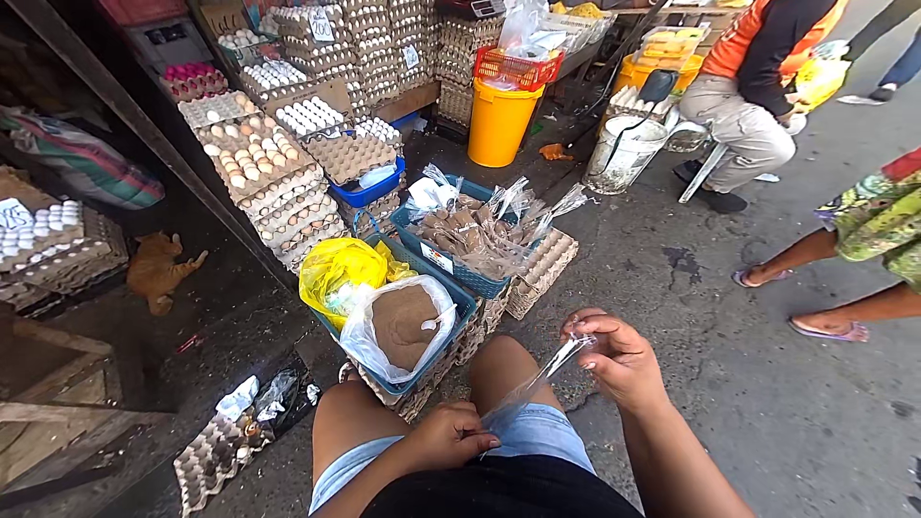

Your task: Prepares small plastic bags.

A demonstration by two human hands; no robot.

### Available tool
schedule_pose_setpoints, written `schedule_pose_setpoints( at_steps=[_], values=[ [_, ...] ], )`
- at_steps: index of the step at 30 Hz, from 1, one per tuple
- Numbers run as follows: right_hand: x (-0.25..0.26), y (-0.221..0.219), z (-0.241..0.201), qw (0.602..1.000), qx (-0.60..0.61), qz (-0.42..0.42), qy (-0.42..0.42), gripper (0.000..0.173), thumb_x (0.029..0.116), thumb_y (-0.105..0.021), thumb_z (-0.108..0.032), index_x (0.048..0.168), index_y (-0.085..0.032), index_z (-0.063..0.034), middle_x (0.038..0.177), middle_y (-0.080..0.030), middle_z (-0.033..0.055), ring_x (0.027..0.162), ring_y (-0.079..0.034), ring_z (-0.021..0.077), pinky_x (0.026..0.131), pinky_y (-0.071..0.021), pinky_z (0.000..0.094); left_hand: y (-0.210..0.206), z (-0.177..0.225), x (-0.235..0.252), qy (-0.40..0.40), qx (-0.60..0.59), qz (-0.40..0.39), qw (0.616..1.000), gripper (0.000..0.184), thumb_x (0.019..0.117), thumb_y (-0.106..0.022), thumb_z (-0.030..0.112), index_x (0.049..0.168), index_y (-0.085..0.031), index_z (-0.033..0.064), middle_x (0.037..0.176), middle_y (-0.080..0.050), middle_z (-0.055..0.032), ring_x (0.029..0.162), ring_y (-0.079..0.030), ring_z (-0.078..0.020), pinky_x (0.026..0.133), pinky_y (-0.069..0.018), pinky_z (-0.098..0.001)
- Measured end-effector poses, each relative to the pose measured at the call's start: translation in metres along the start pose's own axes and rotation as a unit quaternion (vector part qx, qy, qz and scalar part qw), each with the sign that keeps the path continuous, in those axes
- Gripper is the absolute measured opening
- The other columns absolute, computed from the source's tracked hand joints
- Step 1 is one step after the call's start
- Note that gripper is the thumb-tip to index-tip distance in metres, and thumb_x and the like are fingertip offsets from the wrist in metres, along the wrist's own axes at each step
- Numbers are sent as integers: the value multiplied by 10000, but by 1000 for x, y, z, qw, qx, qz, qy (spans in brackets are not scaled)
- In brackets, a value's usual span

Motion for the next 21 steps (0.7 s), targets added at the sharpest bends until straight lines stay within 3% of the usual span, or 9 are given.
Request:
schedule_pose_setpoints(
  at_steps=[3, 8, 15, 18, 19, 21],
  values=[
    [-2, -1, 1, 999, -23, -22, -16, 481, 900, -791, -317, 1358, -646, -307, 1258, -673, -115, 1108, -651, 44, 959, -551, 214, 0, 2, 1, -6, 0, 0, 1000, 366, 984, -669, 162, 697, -630, -61, 674, -599, -143, 729, -606, -183, 728, -493, -270],
    [-2, 13, 2, 999, -1, 39, -8, 123, 937, -749, -272, 1060, -751, -286, 998, -722, -130, 902, -676, 4, 802, -564, 171, 0, 2, 2, -2, -3, -3, 1000, 339, 996, -649, 155, 746, -675, -73, 701, -629, -152, 759, -624, -184, 756, -502, -266],
    [1, 12, 1, 998, 38, 32, -34, 203, 1026, -614, -312, 1118, -783, -250, 1052, -759, -109, 960, -711, 26, 867, -590, 203, 1, -2, 1, 43, 11, -3, 999, 300, 1021, -600, 130, 830, -688, -84, 761, -645, -169, 798, -638, -208, 796, -513, -292],
    [4, 15, 1, 997, 49, 58, -28, 133, 995, -660, -330, 1040, -771, -271, 1012, -746, -112, 922, -700, 26, 831, -583, 199, 4, -3, 0, 68, 13, 15, 997, 304, 994, -649, 147, 794, -678, -80, 764, -647, -161, 801, -631, -185, 789, -505, -278],
    [5, 14, 1, 995, 72, 60, -25, 125, 981, -677, -333, 1051, -762, -274, 1033, -741, -101, 935, -696, 37, 837, -579, 207, 5, -3, -1, 73, 12, 24, 997, 312, 985, -666, 155, 777, -675, -77, 759, -645, -154, 794, -624, -172, 779, -500, -268],
    [6, 5, 3, 992, 123, 14, -35, 277, 967, -693, -330, 1240, -710, -285, 1177, -727, -53, 1041, -693, 82, 916, -572, 241, 7, -3, -1, 61, 8, 44, 997, 334, 985, -673, 169, 748, -654, -66, 728, -622, -133, 773, -606, -147, 759, -487, -248]
  ],
)
Point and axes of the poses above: each hand's wrist, its own x-axis towards the middle knuckle, its own y-axis out of the back of the hand, z = x × y, the point moved 8 cm from there along x, towards the middle knuckle
